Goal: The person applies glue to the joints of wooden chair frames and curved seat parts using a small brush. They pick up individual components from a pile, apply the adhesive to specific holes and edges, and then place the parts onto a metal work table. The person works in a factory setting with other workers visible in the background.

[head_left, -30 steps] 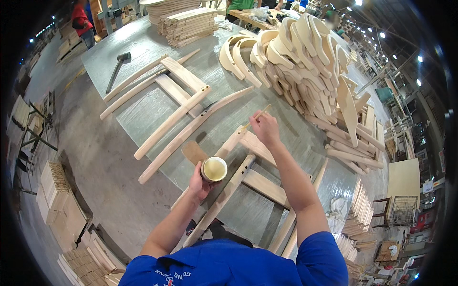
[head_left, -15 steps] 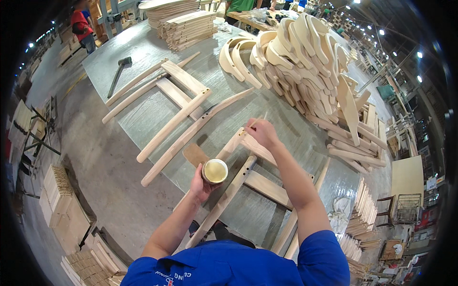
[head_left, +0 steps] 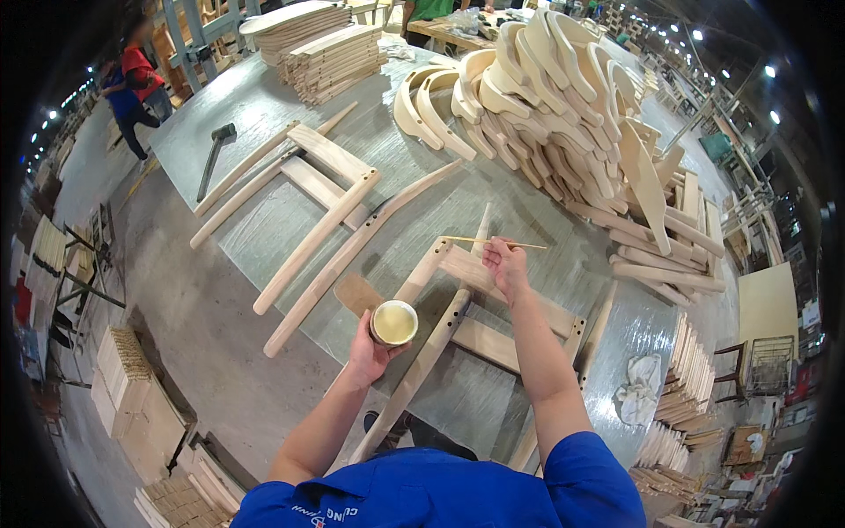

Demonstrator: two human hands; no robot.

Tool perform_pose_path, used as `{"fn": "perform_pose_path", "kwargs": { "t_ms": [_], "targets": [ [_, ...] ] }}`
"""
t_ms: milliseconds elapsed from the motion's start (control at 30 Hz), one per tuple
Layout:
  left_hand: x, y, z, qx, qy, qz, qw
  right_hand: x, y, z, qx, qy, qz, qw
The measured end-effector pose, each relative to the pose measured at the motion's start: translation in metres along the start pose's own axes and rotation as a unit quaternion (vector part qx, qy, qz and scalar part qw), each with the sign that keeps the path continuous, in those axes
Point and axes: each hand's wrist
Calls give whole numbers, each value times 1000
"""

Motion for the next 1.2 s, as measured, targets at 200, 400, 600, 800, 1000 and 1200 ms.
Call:
{"fn": "perform_pose_path", "kwargs": {
  "t_ms": [200,400,600,800,1000,1200],
  "targets": [
    [-2,-2,1,10,13,-6,1000,7,5,2,-9,-16,25,1000],
    [0,-5,1,9,24,5,1000,5,4,13,12,2,73,997],
    [-3,-8,5,-10,44,0,999,12,-5,35,-183,-86,170,964],
    [-5,-1,14,29,69,-50,996,40,-24,110,-248,-116,251,929],
    [28,14,33,152,74,-90,982,63,-25,195,-213,-123,185,951],
    [42,17,62,155,2,-115,981,76,-4,224,-189,-63,219,955]
  ]
}}
Point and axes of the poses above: each hand's wrist, its own z-axis away from the middle knuckle, its own x-axis out of the palm, y = z × x, and after that the axes turned 2 degrees about z, right-handed
